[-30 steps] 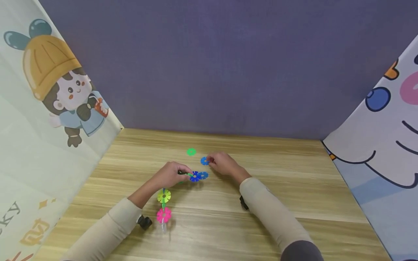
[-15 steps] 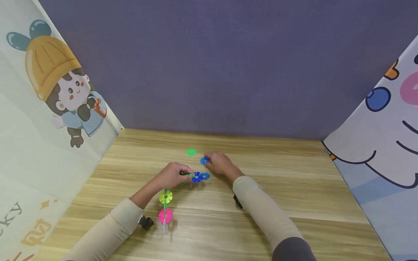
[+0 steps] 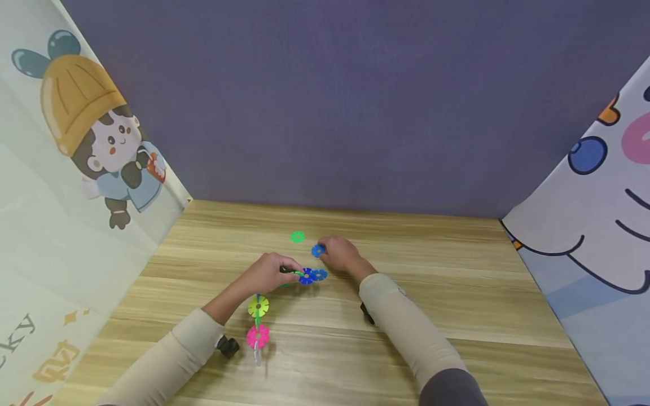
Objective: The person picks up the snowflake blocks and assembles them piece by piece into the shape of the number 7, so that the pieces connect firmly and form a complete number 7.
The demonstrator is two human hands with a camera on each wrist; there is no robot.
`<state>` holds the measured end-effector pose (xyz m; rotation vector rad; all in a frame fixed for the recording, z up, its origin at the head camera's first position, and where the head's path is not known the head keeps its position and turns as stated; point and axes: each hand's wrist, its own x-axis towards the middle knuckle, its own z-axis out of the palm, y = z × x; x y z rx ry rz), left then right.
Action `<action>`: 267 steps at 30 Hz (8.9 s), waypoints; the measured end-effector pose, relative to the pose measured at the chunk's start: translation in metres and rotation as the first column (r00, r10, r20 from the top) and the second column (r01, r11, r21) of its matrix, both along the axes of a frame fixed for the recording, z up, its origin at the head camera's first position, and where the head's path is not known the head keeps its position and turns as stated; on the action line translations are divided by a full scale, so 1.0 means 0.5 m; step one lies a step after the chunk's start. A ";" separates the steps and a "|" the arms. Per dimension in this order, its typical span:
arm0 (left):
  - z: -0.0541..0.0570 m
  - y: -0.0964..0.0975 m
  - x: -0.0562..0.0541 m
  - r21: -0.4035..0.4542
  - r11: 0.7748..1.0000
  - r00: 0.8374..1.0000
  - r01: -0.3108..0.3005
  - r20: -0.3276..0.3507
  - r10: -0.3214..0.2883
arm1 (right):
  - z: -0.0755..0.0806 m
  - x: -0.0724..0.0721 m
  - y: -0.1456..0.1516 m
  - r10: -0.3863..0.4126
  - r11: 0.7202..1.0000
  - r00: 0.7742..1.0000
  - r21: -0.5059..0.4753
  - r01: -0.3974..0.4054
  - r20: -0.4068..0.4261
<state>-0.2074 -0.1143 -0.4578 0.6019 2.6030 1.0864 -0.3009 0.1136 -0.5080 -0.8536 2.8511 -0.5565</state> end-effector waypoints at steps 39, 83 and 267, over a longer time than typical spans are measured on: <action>0.003 -0.002 0.005 0.000 1.000 1.000 -0.009 0.003 0.009 | 0.039 0.040 0.035 0.012 0.977 0.995 -0.214 0.009 0.097; 0.009 0.011 -0.028 -0.009 0.995 0.995 -0.097 -0.008 0.097 | 0.026 0.067 0.117 0.125 0.799 0.799 -0.537 0.271 0.589; 0.005 0.023 -0.013 -0.008 0.999 0.998 0.038 -0.054 -0.038 | 0.006 -0.006 0.071 -0.226 0.933 0.954 -0.240 0.270 0.196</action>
